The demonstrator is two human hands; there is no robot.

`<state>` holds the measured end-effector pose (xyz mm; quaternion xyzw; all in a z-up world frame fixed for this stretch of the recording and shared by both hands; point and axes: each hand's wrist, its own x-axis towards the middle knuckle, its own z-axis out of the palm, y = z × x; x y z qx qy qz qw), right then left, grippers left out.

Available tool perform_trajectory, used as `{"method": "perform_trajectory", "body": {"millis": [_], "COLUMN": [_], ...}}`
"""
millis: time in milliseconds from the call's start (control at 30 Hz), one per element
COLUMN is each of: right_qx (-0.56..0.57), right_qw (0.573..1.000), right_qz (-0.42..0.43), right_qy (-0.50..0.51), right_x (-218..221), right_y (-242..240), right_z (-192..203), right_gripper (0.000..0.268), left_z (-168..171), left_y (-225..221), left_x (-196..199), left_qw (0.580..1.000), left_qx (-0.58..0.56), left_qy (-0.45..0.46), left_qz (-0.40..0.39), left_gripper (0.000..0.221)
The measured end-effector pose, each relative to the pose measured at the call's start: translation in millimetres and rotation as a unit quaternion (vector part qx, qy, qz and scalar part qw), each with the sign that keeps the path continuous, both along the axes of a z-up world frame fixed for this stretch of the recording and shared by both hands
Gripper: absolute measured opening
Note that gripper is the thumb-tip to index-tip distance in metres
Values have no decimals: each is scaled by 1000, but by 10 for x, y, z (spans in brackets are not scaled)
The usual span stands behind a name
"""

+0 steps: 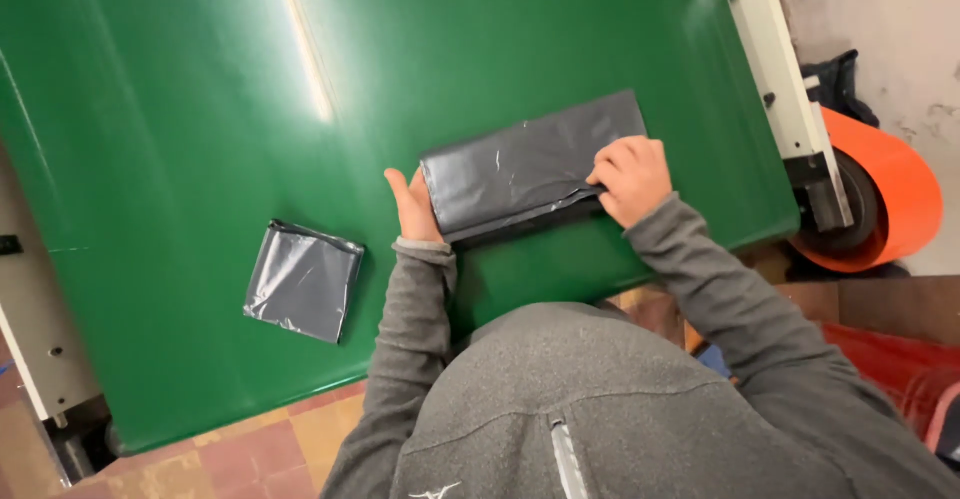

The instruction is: Folding grey plastic bags on the surface of a conveyor belt and stacking them in a red plastic crate.

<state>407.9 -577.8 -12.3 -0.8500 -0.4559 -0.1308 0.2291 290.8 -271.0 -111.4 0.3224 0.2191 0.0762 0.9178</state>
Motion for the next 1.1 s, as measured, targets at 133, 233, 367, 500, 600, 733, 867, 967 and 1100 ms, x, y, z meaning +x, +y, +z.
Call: {"method": "perform_trajectory", "body": {"millis": [133, 233, 367, 500, 600, 733, 867, 967, 1100], "right_qx": [-18, -24, -13, -50, -43, -16, 92, 203, 439], "right_qw": [1000, 999, 999, 998, 992, 987, 954, 894, 623], "right_qz": [-12, -14, -4, 21, 113, 126, 134, 37, -214], "right_qy": [-11, -32, -43, -13, 43, 95, 251, 397, 611], "right_x": [-215, -290, -382, -613, -1013, -1254, -1401, -1483, -1316], "right_y": [-37, -85, -142, 57, 299, 131, -320, -642, -857], "right_z": [-105, -168, -202, 108, -107, -649, -947, -1581, -2109], "right_gripper": [25, 24, 24, 32, 48, 55, 48, 35, 14], "left_z": [169, 671, 939, 630, 637, 1126, 674, 124, 41], "left_y": [-62, -225, -355, -301, -459, -765, -730, -628, -610], "left_x": [-292, -579, -758, -779, -787, -486, 157, 598, 732], "left_qw": [970, 789, 484, 297, 285, 402, 663, 771, 796], "left_qx": [240, 609, 872, 942, 917, 817, 559, 374, 414], "left_qy": [38, 46, -65, -101, -142, -202, -151, 0, 67], "left_qz": [29, 65, -21, -119, -240, -360, -473, -516, -436], "left_gripper": [79, 69, 59, 30, 16, 15, 27, 53, 64]}}
